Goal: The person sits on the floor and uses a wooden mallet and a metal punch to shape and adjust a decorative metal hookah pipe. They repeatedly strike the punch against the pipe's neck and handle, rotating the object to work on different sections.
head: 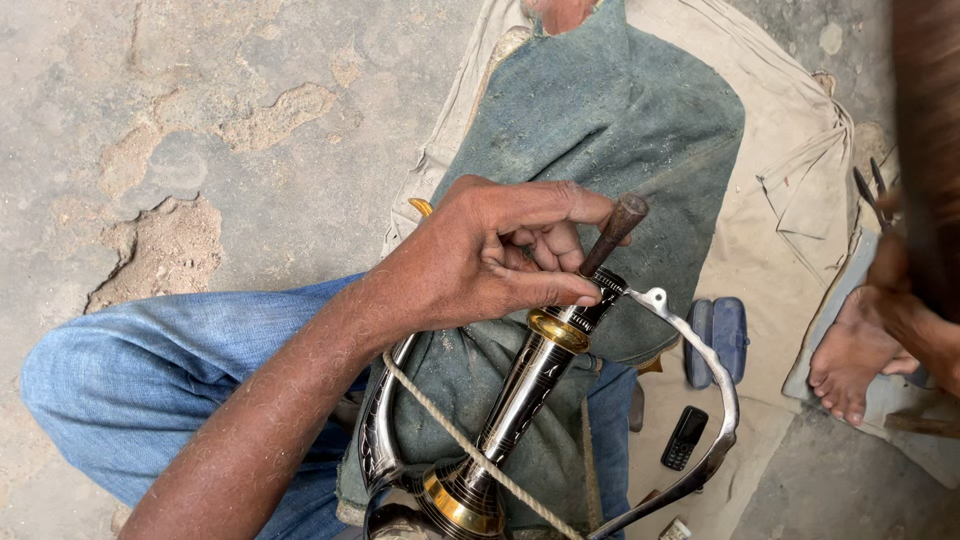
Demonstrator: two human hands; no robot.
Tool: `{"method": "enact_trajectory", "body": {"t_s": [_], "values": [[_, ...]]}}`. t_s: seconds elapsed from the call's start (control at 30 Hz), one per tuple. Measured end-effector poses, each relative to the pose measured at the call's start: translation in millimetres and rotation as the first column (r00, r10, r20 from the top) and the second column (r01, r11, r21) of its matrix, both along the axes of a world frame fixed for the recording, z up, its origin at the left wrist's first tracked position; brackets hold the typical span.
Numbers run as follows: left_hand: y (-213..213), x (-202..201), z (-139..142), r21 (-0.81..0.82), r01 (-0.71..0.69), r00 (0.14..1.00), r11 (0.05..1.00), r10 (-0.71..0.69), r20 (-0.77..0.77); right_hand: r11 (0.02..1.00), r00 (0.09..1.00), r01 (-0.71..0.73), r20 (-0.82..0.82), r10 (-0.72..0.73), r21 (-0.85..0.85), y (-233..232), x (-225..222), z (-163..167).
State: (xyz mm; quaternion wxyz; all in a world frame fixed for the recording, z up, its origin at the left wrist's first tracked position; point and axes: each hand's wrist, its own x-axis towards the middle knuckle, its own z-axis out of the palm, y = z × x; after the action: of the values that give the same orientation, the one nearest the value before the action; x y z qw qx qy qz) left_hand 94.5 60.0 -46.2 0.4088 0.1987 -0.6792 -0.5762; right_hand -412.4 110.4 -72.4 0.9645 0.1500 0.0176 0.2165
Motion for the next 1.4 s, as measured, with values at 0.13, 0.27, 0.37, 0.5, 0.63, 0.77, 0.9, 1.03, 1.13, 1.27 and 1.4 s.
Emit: {"method": "enact_trajectory", "body": {"t_s": [0.13,0.27,0.37,0.5,0.63,0.77,0.9,1.03,1.13,1.27,1.4], "values": [[2,0,-9,0.034,0.024,0.999,0.999,-0.022,-0.045,0.998,0.997,-0.057,-0.05,0.057,0.006,-13,-1,2],[2,1,-16,0.039,0.042,0.991,0.998,-0.036,-0.131,0.584,0.521,-0.81,-0.398,0.755,0.047,-40,6,11],[2,-1,-17,0.03,0.009,0.994,1.0,-0.006,-0.11,0.995,0.994,-0.07,-0.083,0.064,-0.074,-26,10,12],[4,0,-18,0.066,-0.001,0.991,0.998,0.01,-0.136,0.994,0.997,-0.062,-0.051,0.058,-0.089,-13,11,6],[2,3,-20,0.094,0.099,0.974,0.991,-0.077,-0.212,0.977,0.967,-0.208,-0.141,0.213,0.054,-22,8,3],[1,1,-20,0.064,0.014,0.989,0.998,-0.005,-0.147,0.952,0.926,-0.305,-0.235,0.295,-0.006,-40,10,8],[3,3,-18,0.118,-0.002,0.993,0.993,0.016,-0.119,0.823,0.905,-0.404,-0.046,0.422,-0.4,-39,11,10],[3,7,-20,0.143,0.057,0.989,0.988,-0.037,-0.143,0.824,0.951,-0.247,0.035,0.307,-0.51,-34,15,10],[2,5,-23,0.164,0.093,0.979,0.982,-0.06,-0.192,0.602,0.861,-0.188,0.165,0.482,-0.776,-36,17,9],[3,2,-27,0.143,0.013,0.982,0.99,0.015,-0.189,0.701,0.895,-0.294,0.07,0.441,-0.65,-42,19,10],[6,4,-29,0.132,0.042,0.973,0.99,-0.01,-0.233,0.745,0.927,-0.262,0.054,0.371,-0.613,-46,23,14]]}}
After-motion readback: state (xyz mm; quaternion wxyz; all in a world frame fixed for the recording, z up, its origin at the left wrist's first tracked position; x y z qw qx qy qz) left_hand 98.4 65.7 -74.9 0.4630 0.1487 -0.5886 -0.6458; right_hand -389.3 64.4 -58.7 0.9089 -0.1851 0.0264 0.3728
